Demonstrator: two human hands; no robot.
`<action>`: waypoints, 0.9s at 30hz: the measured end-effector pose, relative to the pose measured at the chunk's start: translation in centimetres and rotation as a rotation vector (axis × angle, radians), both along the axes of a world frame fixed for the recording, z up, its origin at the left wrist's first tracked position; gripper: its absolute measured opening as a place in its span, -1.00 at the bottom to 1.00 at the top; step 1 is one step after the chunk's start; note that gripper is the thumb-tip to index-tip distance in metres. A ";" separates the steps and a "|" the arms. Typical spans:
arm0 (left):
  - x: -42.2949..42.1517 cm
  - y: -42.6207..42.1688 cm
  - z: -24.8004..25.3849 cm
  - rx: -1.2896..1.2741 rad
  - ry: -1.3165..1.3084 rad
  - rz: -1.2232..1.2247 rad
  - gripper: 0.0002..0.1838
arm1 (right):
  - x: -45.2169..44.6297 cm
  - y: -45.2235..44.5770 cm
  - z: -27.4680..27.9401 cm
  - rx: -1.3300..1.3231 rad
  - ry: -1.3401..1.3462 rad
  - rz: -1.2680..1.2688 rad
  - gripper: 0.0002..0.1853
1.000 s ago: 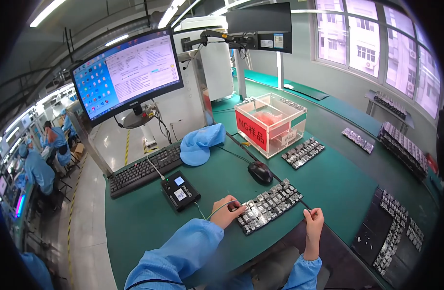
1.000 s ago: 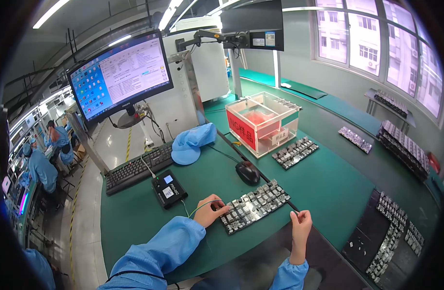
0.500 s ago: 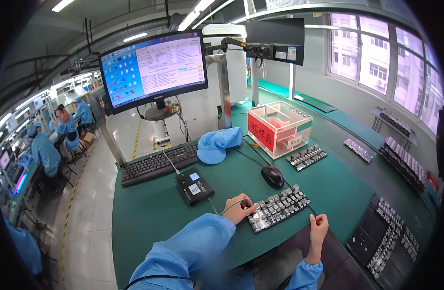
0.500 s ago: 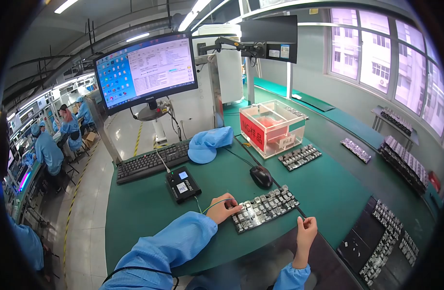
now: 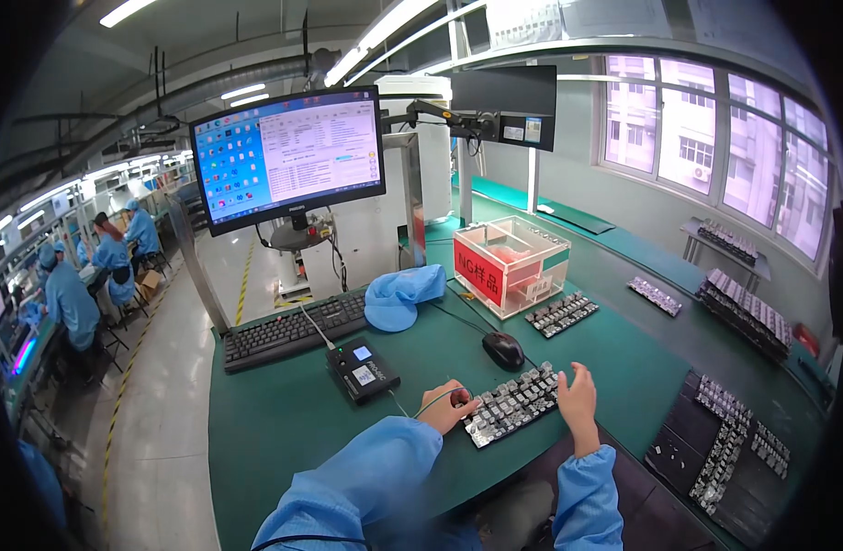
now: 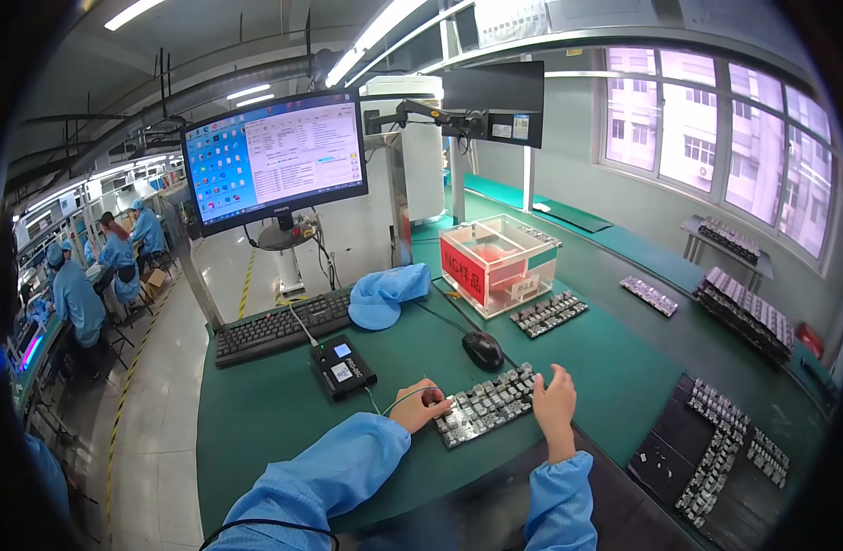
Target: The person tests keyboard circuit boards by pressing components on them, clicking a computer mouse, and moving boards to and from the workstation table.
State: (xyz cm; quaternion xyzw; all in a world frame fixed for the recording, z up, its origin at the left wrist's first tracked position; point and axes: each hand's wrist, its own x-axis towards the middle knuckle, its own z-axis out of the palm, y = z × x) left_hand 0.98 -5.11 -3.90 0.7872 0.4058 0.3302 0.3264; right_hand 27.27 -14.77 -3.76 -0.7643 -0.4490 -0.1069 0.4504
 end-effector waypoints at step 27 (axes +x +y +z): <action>-0.3 -0.2 0.3 0.143 0.065 -0.071 -0.63 | -3.1 13.6 4.5 -0.355 -0.202 0.625 -0.43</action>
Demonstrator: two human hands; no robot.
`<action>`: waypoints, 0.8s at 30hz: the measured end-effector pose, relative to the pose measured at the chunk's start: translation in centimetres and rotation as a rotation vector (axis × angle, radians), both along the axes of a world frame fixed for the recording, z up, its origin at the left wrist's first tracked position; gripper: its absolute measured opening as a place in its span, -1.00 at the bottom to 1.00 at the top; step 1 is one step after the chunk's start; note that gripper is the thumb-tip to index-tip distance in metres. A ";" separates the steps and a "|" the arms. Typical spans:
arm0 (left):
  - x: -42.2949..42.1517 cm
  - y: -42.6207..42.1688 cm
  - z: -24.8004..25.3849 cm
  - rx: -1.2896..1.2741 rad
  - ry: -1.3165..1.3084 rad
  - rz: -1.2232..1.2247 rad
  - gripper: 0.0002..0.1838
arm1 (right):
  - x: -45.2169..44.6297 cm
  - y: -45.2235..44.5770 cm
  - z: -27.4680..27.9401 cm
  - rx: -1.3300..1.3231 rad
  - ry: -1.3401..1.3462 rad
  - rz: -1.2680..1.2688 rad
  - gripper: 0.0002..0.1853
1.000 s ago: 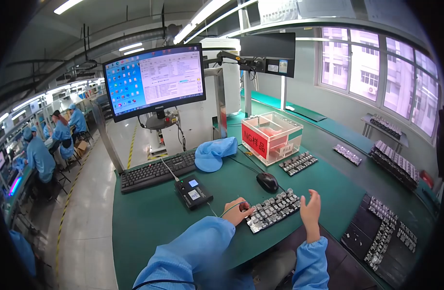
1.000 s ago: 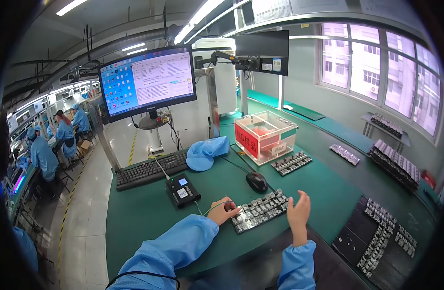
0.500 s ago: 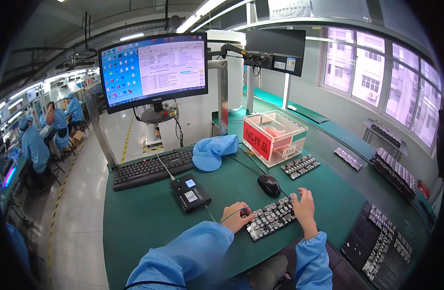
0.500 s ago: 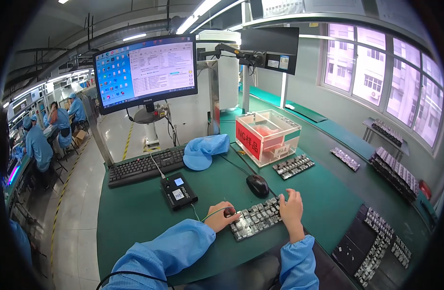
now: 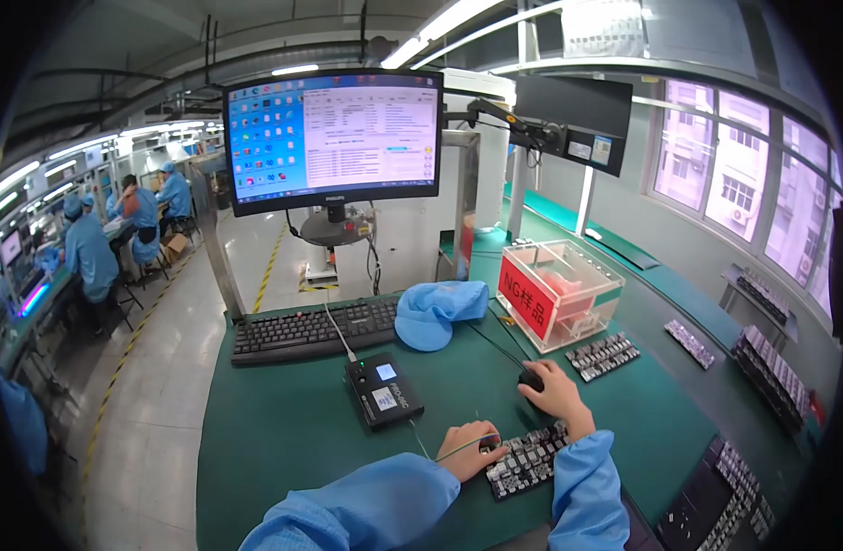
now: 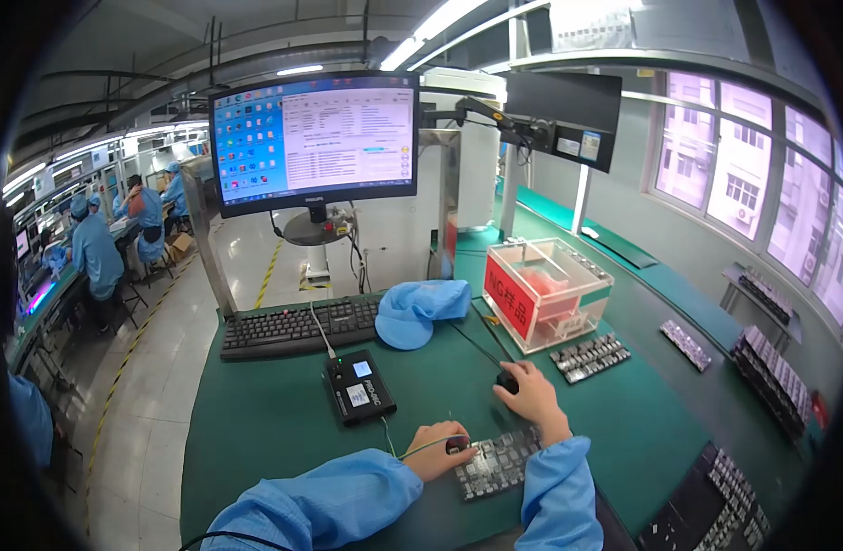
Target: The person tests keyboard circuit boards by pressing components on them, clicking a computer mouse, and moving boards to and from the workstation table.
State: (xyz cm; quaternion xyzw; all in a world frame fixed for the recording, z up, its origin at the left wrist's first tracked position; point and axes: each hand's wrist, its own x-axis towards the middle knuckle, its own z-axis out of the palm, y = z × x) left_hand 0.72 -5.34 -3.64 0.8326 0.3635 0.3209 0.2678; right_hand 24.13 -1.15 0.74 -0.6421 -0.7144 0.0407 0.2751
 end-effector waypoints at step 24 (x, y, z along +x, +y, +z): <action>-0.1 -0.1 0.9 -0.042 0.075 -0.029 -0.67 | 0.4 -0.9 -1.6 0.083 0.244 0.026 -0.49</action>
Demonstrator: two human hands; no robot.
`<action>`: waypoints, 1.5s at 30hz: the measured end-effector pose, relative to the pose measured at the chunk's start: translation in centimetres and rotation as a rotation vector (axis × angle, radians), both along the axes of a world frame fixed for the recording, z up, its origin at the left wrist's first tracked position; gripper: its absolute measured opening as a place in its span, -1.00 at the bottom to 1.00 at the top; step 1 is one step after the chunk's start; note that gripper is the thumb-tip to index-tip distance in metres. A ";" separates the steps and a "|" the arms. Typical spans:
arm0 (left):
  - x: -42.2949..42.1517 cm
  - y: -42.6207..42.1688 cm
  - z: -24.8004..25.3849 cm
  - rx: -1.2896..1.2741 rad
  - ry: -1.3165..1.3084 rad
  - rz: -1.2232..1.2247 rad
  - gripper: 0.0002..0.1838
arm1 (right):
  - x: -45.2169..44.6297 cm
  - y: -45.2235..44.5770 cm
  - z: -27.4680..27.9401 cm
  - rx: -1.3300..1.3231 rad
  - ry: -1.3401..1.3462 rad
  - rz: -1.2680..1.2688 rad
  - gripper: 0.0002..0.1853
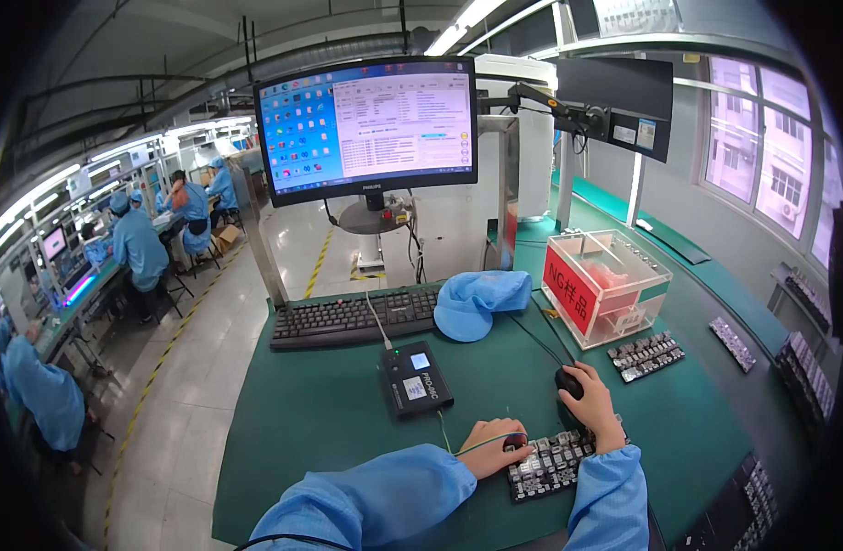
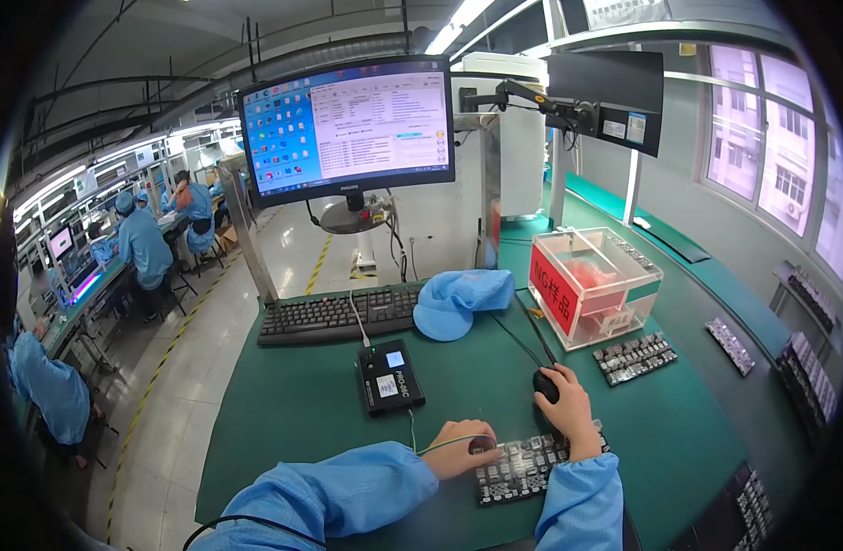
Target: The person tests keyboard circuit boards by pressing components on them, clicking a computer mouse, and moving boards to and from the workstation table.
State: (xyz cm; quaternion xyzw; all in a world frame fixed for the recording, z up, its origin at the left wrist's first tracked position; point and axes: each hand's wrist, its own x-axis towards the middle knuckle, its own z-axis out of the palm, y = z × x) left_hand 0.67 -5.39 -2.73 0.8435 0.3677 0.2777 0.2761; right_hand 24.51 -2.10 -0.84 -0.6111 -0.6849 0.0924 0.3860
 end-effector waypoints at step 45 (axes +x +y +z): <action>0.2 -0.1 -0.2 -0.027 0.002 0.034 -0.67 | 0.3 0.5 -1.0 0.062 -0.029 -0.001 -0.44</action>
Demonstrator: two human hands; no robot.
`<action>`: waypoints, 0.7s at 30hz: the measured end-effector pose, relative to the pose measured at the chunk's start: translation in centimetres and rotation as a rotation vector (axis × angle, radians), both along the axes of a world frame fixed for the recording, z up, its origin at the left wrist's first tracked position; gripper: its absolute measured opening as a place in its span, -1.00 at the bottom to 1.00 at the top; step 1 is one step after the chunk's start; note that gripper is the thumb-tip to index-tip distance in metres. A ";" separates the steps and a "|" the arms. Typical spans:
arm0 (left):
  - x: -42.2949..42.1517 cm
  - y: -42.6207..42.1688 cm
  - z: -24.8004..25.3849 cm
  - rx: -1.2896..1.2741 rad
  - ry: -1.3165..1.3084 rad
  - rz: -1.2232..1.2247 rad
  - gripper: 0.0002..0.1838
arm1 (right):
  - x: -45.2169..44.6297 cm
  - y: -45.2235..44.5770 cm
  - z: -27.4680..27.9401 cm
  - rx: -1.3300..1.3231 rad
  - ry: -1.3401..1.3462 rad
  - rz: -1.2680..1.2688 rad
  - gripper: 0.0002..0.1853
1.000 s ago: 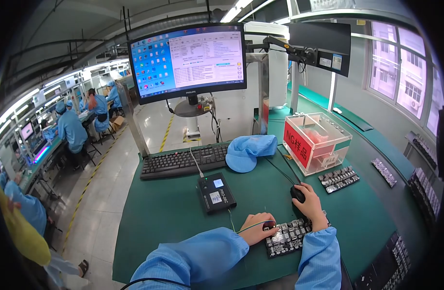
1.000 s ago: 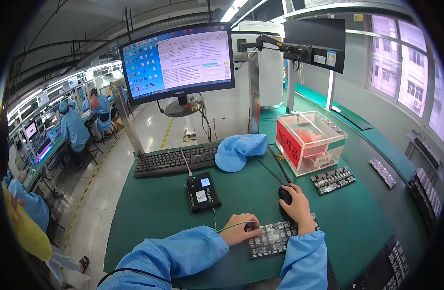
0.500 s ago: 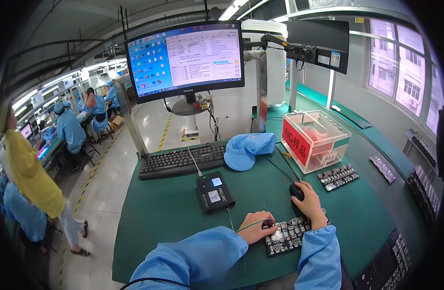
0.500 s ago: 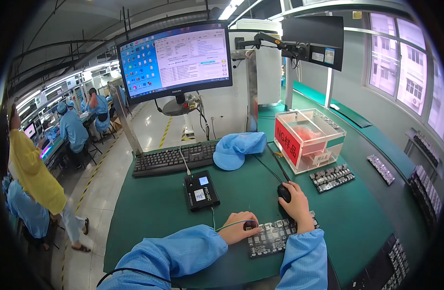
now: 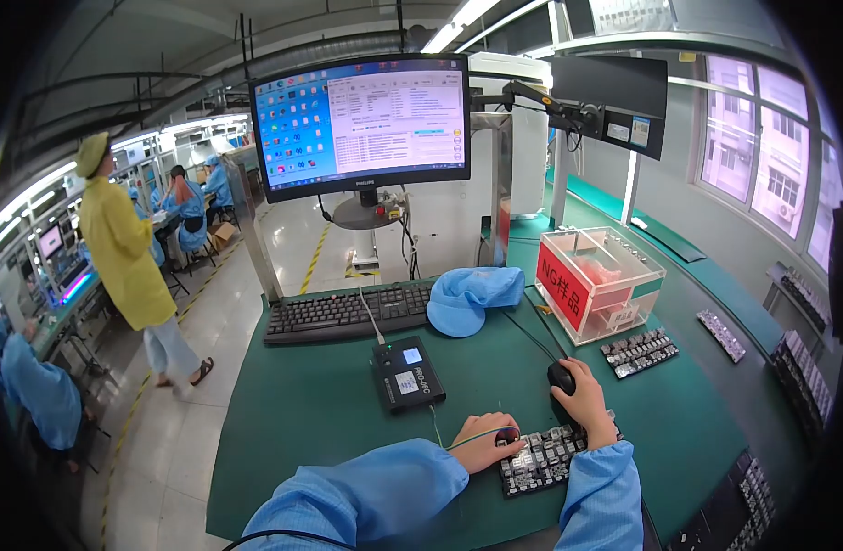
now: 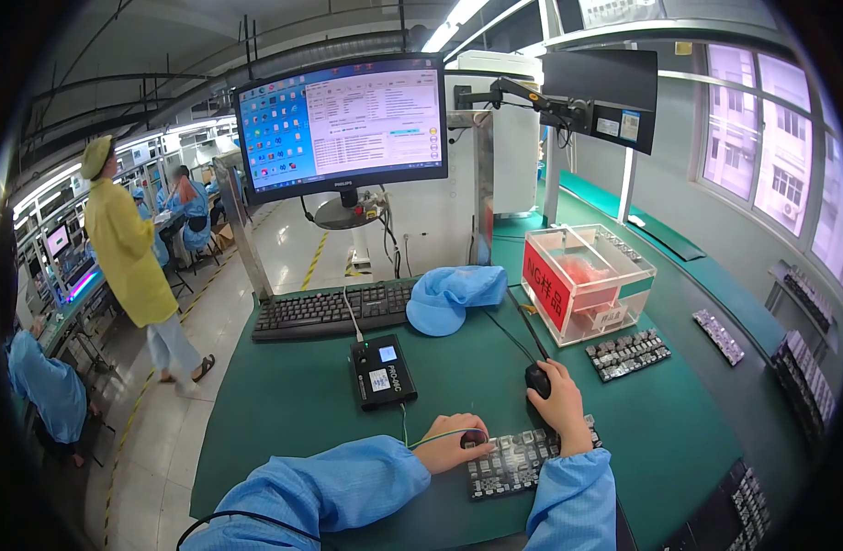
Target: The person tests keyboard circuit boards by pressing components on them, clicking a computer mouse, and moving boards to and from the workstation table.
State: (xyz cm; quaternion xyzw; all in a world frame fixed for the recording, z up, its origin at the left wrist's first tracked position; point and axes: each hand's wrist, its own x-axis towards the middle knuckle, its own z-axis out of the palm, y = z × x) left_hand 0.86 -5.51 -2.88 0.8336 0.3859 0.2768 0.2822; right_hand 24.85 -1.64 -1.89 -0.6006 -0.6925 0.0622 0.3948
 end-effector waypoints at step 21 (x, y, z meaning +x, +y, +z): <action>0.0 0.5 -1.0 0.093 -0.060 -0.012 -0.67 | -0.4 -0.4 0.7 -0.064 0.010 -0.021 -0.49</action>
